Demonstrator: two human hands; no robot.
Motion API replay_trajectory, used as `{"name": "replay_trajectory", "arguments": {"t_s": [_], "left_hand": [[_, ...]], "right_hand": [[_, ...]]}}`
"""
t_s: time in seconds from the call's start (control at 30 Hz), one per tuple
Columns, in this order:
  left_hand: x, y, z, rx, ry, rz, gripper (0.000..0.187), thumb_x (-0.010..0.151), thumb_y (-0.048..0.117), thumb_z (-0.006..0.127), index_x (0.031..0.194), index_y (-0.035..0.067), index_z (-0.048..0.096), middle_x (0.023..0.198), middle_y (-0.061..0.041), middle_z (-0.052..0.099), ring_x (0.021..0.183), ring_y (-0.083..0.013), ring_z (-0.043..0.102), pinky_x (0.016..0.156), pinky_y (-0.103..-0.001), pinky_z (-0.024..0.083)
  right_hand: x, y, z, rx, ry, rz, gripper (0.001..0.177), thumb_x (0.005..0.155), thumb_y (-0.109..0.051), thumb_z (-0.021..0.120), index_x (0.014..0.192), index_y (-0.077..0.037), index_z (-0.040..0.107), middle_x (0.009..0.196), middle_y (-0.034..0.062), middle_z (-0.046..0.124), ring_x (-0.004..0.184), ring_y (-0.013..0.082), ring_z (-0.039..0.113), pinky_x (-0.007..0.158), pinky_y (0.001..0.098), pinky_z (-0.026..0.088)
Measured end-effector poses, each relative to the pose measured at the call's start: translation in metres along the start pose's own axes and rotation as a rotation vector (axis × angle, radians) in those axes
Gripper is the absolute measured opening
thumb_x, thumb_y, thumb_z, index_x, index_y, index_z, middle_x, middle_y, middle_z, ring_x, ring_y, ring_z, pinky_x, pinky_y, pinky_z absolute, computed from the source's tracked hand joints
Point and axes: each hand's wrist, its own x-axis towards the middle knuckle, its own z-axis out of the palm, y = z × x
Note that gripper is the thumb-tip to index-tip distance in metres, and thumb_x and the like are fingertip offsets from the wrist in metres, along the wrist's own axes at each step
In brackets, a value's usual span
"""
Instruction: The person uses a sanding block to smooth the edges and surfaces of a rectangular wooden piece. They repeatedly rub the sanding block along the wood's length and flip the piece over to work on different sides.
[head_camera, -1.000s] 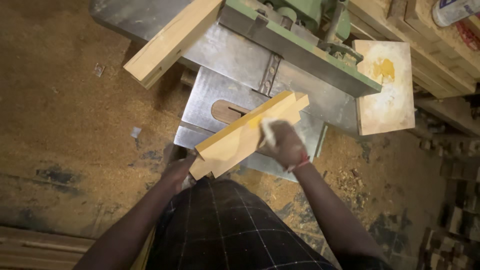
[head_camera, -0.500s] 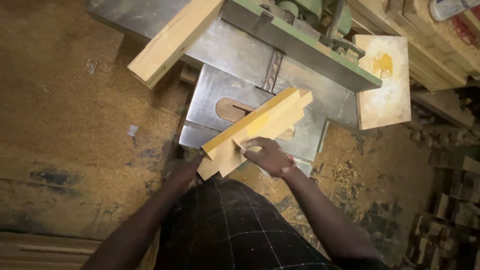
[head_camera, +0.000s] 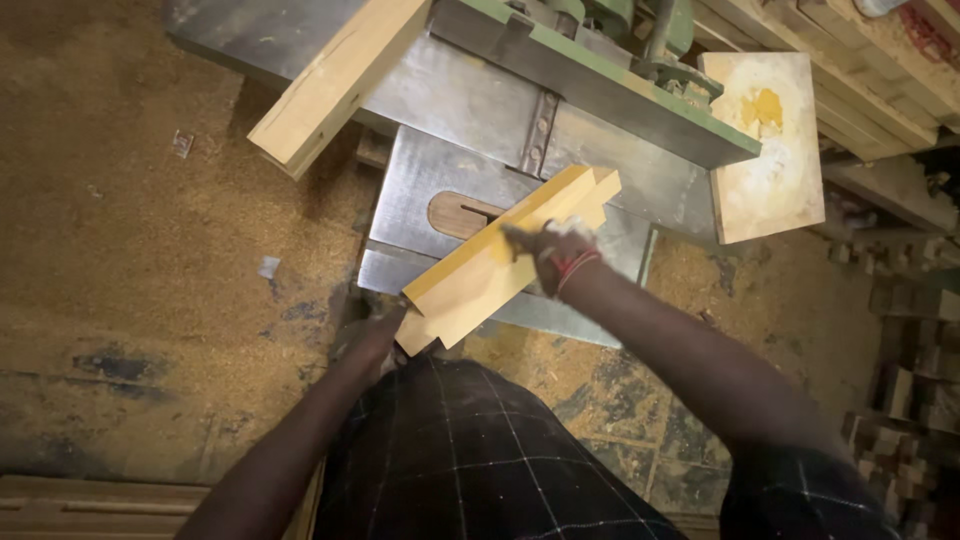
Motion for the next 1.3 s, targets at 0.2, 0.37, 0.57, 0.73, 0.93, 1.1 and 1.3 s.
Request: {"name": "replay_trajectory", "arguments": {"t_s": [0.2,0.37,0.57,0.73,0.93,1.1,1.3], "left_hand": [[0.001,-0.001,-0.002,0.052,-0.023,0.048,0.052,0.101,0.048,0.055,0.119,0.001,0.068,0.091,-0.006,0.07,0.074,-0.0171,0.062,0.057,-0.032,0.049],[-0.009,0.009,0.003,0.028,0.015,0.025,0.055,0.101,0.05,0.054,0.124,0.002,0.066,0.096,-0.005,0.073,0.079,-0.0158,0.065,0.058,-0.031,0.05],[0.009,-0.003,-0.006,-0.046,0.049,0.059,0.045,0.099,0.041,0.063,0.115,-0.001,0.069,0.095,-0.007,0.073,0.078,-0.0175,0.067,0.059,-0.035,0.053],[-0.015,0.011,0.001,-0.046,-0.039,0.009,0.043,0.1,0.044,0.057,0.11,0.005,0.071,0.089,-0.005,0.071,0.072,-0.0158,0.065,0.057,-0.032,0.051],[-0.035,0.026,0.012,-0.038,-0.043,-0.022,0.047,0.102,0.05,0.054,0.112,0.007,0.069,0.086,-0.004,0.069,0.07,-0.0163,0.061,0.054,-0.033,0.047],[-0.025,0.024,0.016,0.084,0.091,0.138,0.048,0.099,0.047,0.056,0.122,0.005,0.065,0.101,-0.004,0.072,0.091,-0.0159,0.065,0.074,-0.033,0.053],[-0.006,0.005,0.004,-0.023,0.023,0.085,0.05,0.101,0.047,0.056,0.121,0.003,0.069,0.108,-0.008,0.074,0.098,-0.0177,0.067,0.081,-0.034,0.053]], "right_hand": [[-0.027,0.026,-0.052,0.47,-0.058,0.398,0.058,0.085,-0.001,0.071,0.138,-0.022,0.06,0.132,0.0095,0.068,0.079,0.0225,0.073,0.056,0.0312,0.062],[-0.068,0.023,-0.013,0.49,0.404,-0.143,0.03,0.092,-0.014,0.074,0.12,-0.007,0.069,0.112,0.0145,0.073,0.1,0.0242,0.071,0.1,0.0367,0.058],[-0.05,-0.019,0.08,0.408,0.695,-0.294,0.065,0.086,-0.026,0.078,0.14,0.002,0.055,0.144,0.0238,0.056,0.137,0.0379,0.048,0.113,0.0489,0.038],[-0.046,-0.027,0.095,0.596,0.82,-0.284,0.062,0.085,-0.029,0.079,0.139,-0.005,0.06,0.144,0.0191,0.058,0.136,0.0373,0.053,0.111,0.0466,0.045],[-0.038,-0.028,0.098,0.605,0.841,-0.27,0.061,0.086,-0.028,0.079,0.139,-0.005,0.06,0.145,0.0197,0.057,0.133,0.0381,0.055,0.106,0.0455,0.05],[-0.032,-0.029,0.103,0.605,0.904,-0.306,0.059,0.089,-0.025,0.077,0.141,-0.004,0.059,0.146,0.0218,0.057,0.134,0.0397,0.055,0.109,0.0461,0.05],[-0.038,-0.007,0.104,0.521,0.636,-0.227,0.064,0.08,-0.032,0.08,0.128,0.004,0.06,0.133,0.0256,0.059,0.126,0.0401,0.056,0.106,0.0458,0.047]]}}
